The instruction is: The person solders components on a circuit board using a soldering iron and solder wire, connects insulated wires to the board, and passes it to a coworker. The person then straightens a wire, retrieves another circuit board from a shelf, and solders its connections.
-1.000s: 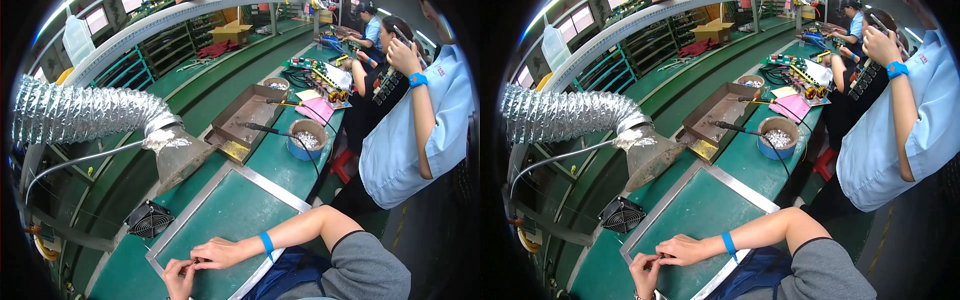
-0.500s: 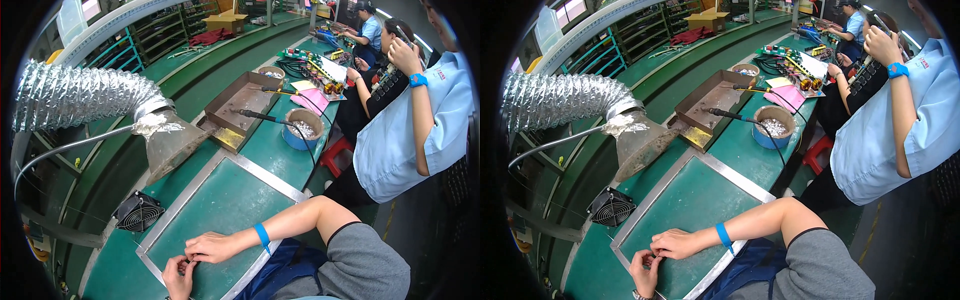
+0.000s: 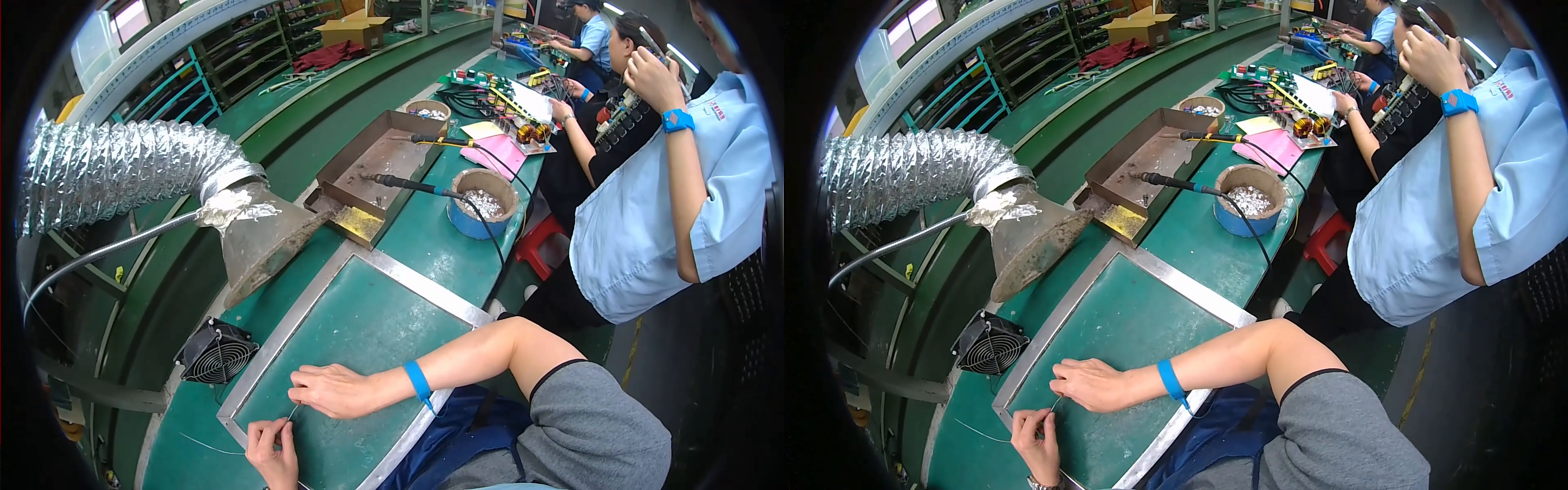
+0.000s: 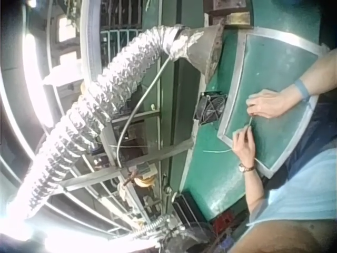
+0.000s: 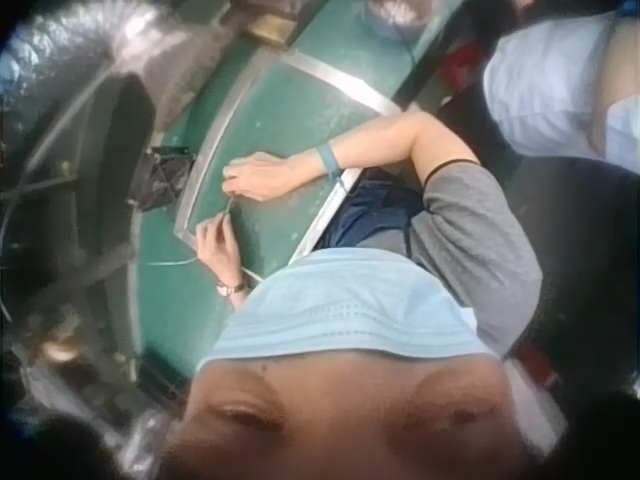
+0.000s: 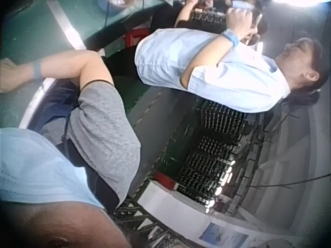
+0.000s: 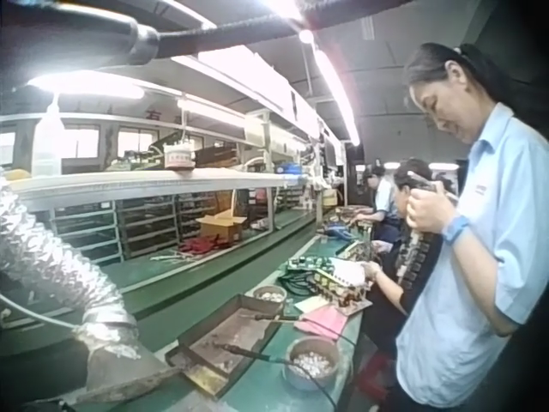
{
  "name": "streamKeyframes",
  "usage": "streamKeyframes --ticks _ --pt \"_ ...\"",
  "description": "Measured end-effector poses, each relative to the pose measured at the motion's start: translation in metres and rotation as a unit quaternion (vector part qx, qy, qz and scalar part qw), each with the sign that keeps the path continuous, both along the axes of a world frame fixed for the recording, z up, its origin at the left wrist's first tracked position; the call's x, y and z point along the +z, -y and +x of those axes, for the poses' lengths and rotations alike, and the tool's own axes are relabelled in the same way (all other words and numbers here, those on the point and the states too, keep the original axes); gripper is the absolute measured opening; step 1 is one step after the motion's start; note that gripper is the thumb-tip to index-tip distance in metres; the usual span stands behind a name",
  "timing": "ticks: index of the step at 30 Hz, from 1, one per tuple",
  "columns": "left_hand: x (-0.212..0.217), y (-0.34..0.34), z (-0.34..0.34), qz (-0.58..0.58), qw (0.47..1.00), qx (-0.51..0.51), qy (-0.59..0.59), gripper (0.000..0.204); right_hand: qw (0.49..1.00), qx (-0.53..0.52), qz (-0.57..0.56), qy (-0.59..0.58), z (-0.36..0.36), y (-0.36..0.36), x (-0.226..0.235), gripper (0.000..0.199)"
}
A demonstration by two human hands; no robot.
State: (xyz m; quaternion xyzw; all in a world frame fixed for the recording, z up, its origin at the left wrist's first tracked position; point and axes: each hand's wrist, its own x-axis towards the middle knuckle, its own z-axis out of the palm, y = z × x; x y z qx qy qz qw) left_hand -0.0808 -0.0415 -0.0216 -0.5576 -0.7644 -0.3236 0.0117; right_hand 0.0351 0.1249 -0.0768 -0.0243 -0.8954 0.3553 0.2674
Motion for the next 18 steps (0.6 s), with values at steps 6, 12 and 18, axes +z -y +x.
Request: streamKeyframes --ticks 6,12,18 --pt "-0.008 -0.001 -0.005 0.035 0.999 -0.004 0.033 0.007 0.998 0.023 -0.044 -0.044 -0.002 -0.003 -0.002 0.010" --pt "-0.005 0.002 -0.002 0.023 0.999 0.003 0.047 0.008 0.997 0.024 -0.047 -0.051 -0.003 0.001 -0.002 0.011" --pt "0.003 0.000 -0.003 -0.001 0.999 -0.027 0.026 0.007 0.998 0.024 -0.053 -0.024 -0.001 -0.001 -0.005 0.014"
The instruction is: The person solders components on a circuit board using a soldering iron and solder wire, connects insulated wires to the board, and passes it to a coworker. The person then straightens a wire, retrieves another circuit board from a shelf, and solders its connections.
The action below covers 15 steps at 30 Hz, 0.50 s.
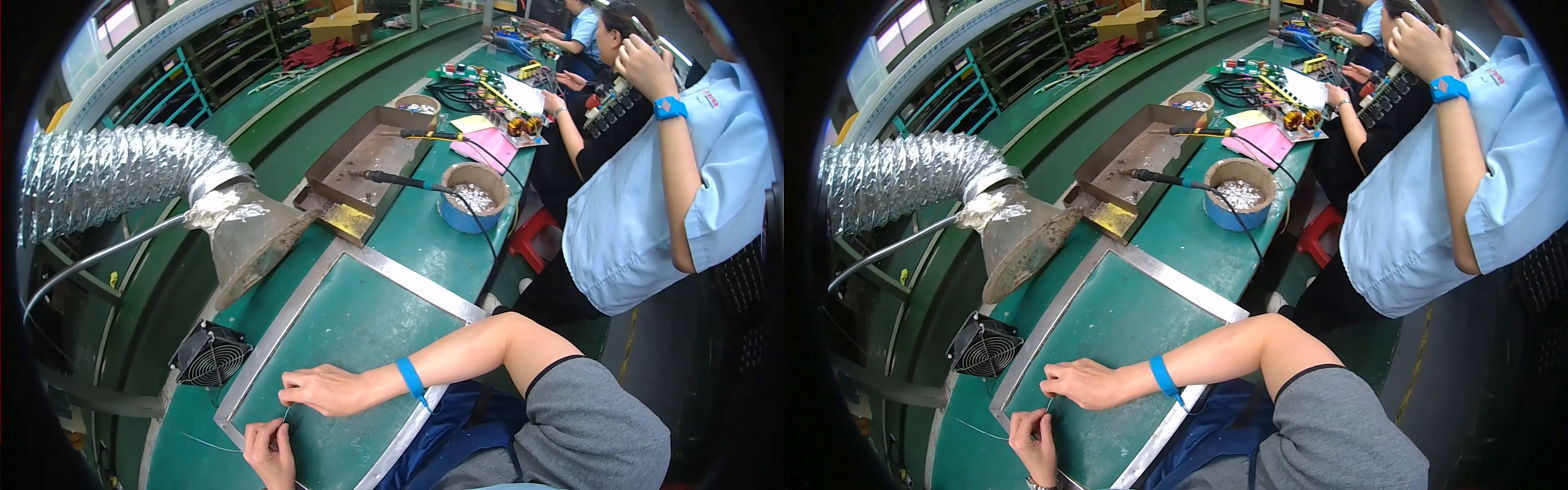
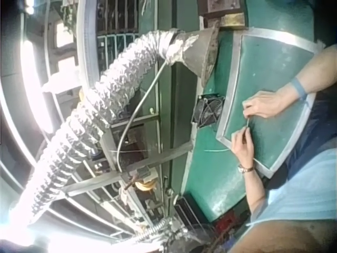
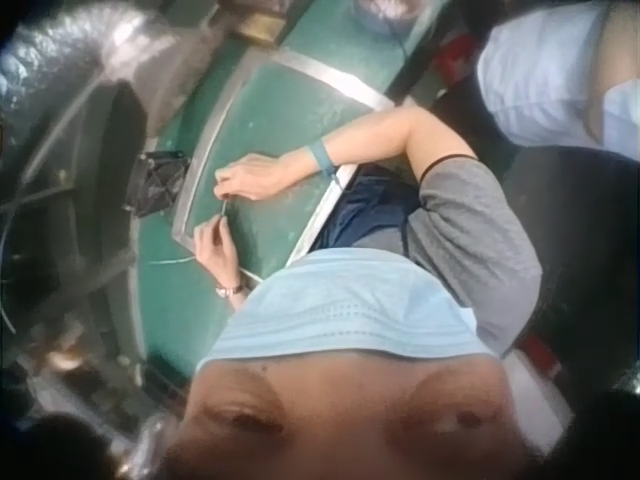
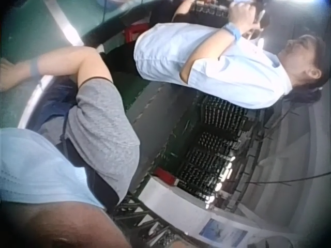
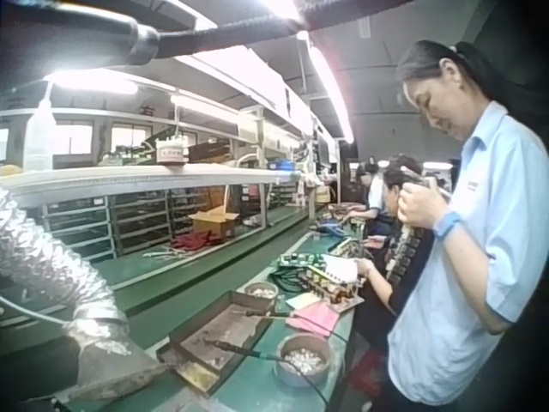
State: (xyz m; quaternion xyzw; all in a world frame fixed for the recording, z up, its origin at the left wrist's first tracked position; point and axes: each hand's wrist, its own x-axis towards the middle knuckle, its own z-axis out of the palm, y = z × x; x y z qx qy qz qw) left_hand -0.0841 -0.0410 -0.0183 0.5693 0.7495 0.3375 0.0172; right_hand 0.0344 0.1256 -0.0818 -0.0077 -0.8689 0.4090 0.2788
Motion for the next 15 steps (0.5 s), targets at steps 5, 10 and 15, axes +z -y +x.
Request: streamKeyframes --ticks 5,10,15 --pt "0.006 -0.003 0.008 -0.039 0.999 0.011 -0.028 0.011 0.995 -0.041 0.073 -0.054 -0.017 -0.009 -0.015 0.010" --pt "-0.001 0.000 0.005 -0.002 0.999 -0.018 -0.039 0.011 0.989 -0.026 0.122 -0.074 -0.033 -0.007 -0.020 0.012" --pt "-0.004 -0.004 0.006 -0.016 0.999 -0.023 -0.046 0.010 0.984 -0.034 0.165 -0.058 -0.026 -0.014 -0.025 0.011"
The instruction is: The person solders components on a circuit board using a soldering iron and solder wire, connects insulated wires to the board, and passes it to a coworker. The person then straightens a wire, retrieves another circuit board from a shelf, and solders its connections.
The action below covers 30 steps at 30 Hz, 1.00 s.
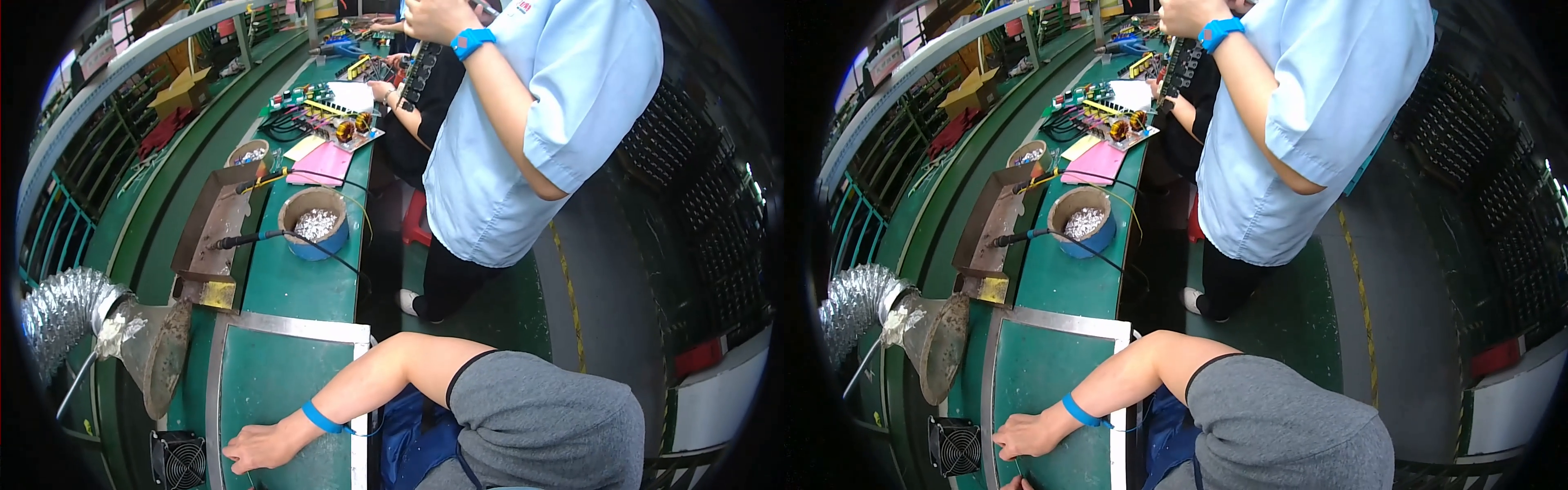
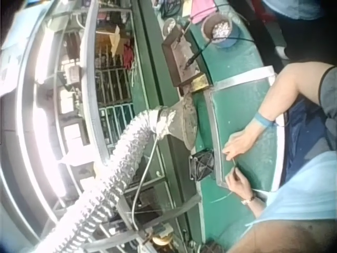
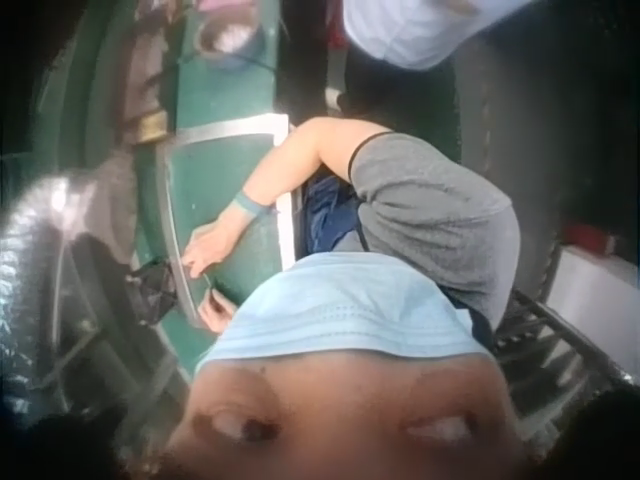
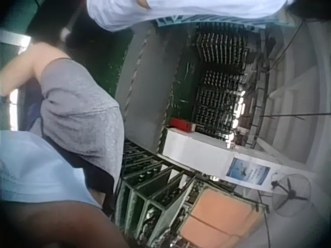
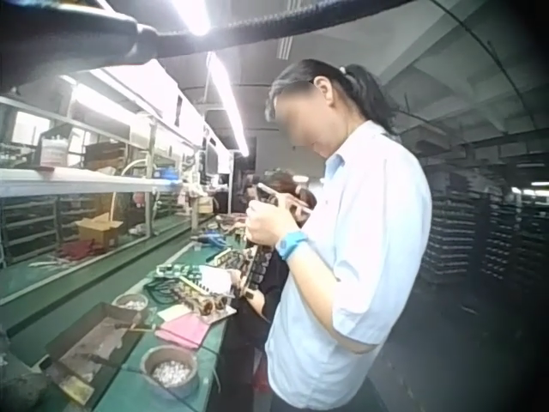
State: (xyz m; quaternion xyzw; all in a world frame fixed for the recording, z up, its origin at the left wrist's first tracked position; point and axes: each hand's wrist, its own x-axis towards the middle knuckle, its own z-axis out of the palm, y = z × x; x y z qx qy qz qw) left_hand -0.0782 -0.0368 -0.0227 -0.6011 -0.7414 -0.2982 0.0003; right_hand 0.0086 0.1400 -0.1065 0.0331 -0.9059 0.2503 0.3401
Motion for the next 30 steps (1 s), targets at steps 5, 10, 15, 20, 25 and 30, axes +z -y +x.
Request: streamKeyframes --ticks 5,10,15,20,25,30 --pt "-0.006 0.006 -0.005 0.011 1.000 0.015 0.004 0.011 1.000 0.014 -0.021 0.004 -0.010 0.005 -0.005 0.011" --pt "0.002 0.000 -0.002 -0.023 0.999 0.045 -0.008 0.011 0.996 -0.015 -0.090 0.003 -0.004 0.005 0.000 0.007" --pt "0.005 -0.002 -0.002 -0.007 0.999 0.036 -0.003 0.010 0.992 0.007 -0.121 -0.022 0.008 0.006 0.012 0.008" --pt "0.004 0.005 -0.002 -0.023 0.998 0.053 0.017 0.009 0.992 0.011 -0.126 0.002 0.008 0.011 0.010 0.007" --pt "0.002 0.001 -0.003 -0.031 0.998 0.050 0.005 0.009 0.989 0.017 -0.149 0.016 0.015 0.009 0.010 0.008" --pt "0.004 0.003 -0.005 -0.019 0.999 0.046 0.004 0.009 0.983 0.017 -0.177 0.037 0.017 0.010 0.021 0.007"
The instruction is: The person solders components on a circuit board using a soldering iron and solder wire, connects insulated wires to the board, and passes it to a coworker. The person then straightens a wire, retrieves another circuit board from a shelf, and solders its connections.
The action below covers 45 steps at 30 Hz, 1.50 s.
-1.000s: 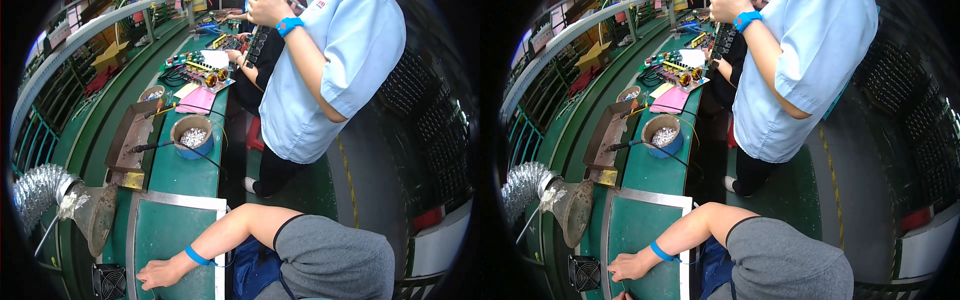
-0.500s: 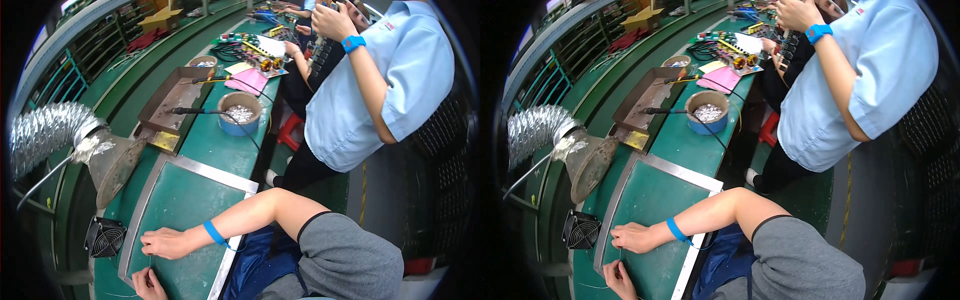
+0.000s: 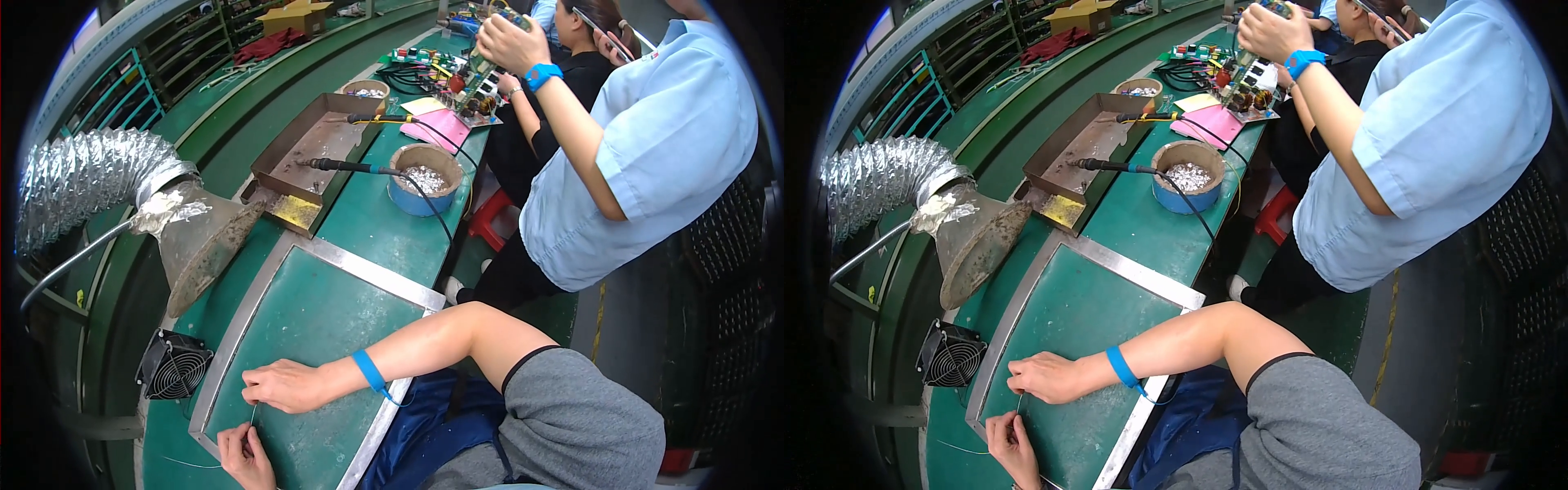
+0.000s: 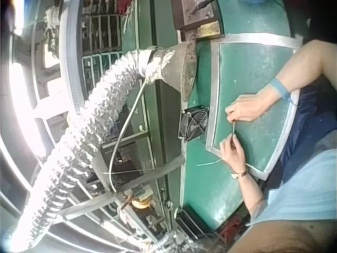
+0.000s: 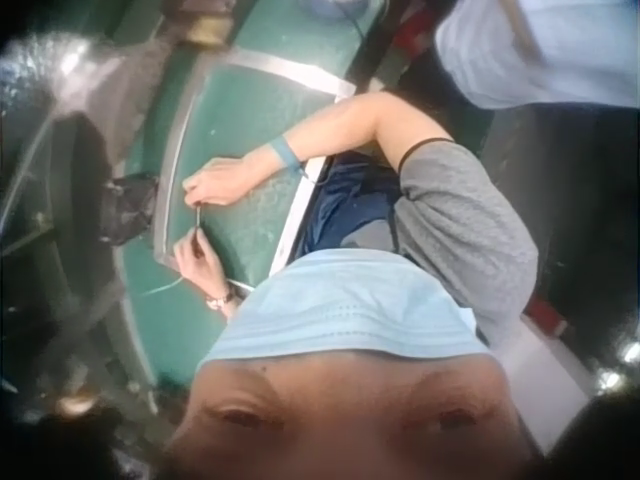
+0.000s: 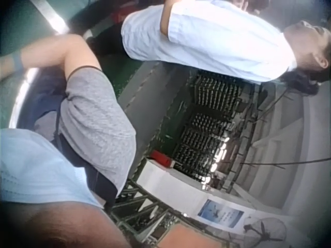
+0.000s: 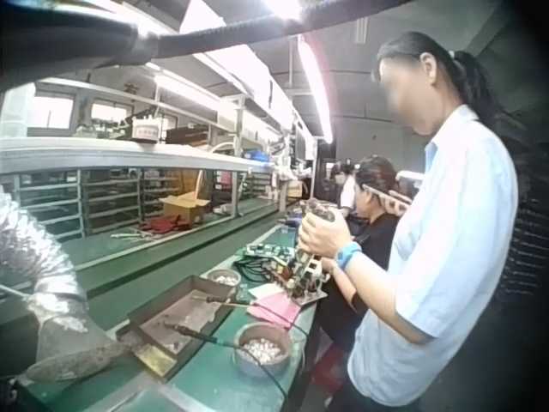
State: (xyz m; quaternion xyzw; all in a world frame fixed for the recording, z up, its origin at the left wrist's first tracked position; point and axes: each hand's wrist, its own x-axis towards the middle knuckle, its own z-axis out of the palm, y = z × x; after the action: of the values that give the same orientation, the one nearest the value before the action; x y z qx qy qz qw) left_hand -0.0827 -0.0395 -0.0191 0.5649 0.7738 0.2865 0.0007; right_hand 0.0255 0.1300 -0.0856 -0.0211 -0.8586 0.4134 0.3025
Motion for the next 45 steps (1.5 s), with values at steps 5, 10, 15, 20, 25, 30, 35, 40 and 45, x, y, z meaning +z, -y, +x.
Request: streamKeyframes --ticks 5,10,15,20,25,30,35,40,45 --pt "-0.002 -0.001 -0.001 -0.001 1.000 -0.002 -0.001 0.009 1.000 0.002 -0.004 0.007 0.000 -0.002 -0.001 0.006" --pt "-0.001 0.000 0.000 -0.003 1.000 -0.003 0.001 0.008 1.000 0.004 -0.005 0.011 -0.001 -0.001 -0.003 0.006" --pt "-0.003 0.001 -0.001 0.001 1.000 -0.008 0.004 0.008 1.000 0.009 -0.007 0.017 0.001 -0.001 0.000 0.006" --pt "-0.001 0.000 -0.002 -0.004 1.000 -0.010 0.004 0.008 1.000 0.011 -0.004 0.021 0.000 -0.002 0.000 0.004" --pt "-0.009 0.001 -0.005 -0.011 1.000 -0.008 0.003 0.009 1.000 0.016 0.021 0.012 -0.001 -0.003 -0.006 0.008" --pt "-0.021 0.003 -0.008 0.022 0.999 -0.011 0.026 0.004 0.999 0.017 0.023 0.016 -0.001 -0.004 -0.004 0.008" --pt "-0.021 0.002 -0.007 0.023 0.999 -0.008 0.029 0.004 0.999 0.019 0.024 0.022 0.000 -0.004 -0.005 0.007" --pt "-0.020 0.002 -0.007 0.023 0.999 -0.008 0.023 0.004 0.999 0.021 0.024 0.020 0.000 -0.004 -0.004 0.006" --pt "-0.020 0.002 -0.007 0.025 0.999 -0.007 0.022 0.004 0.999 0.020 0.024 0.020 -0.002 -0.004 -0.007 0.005"
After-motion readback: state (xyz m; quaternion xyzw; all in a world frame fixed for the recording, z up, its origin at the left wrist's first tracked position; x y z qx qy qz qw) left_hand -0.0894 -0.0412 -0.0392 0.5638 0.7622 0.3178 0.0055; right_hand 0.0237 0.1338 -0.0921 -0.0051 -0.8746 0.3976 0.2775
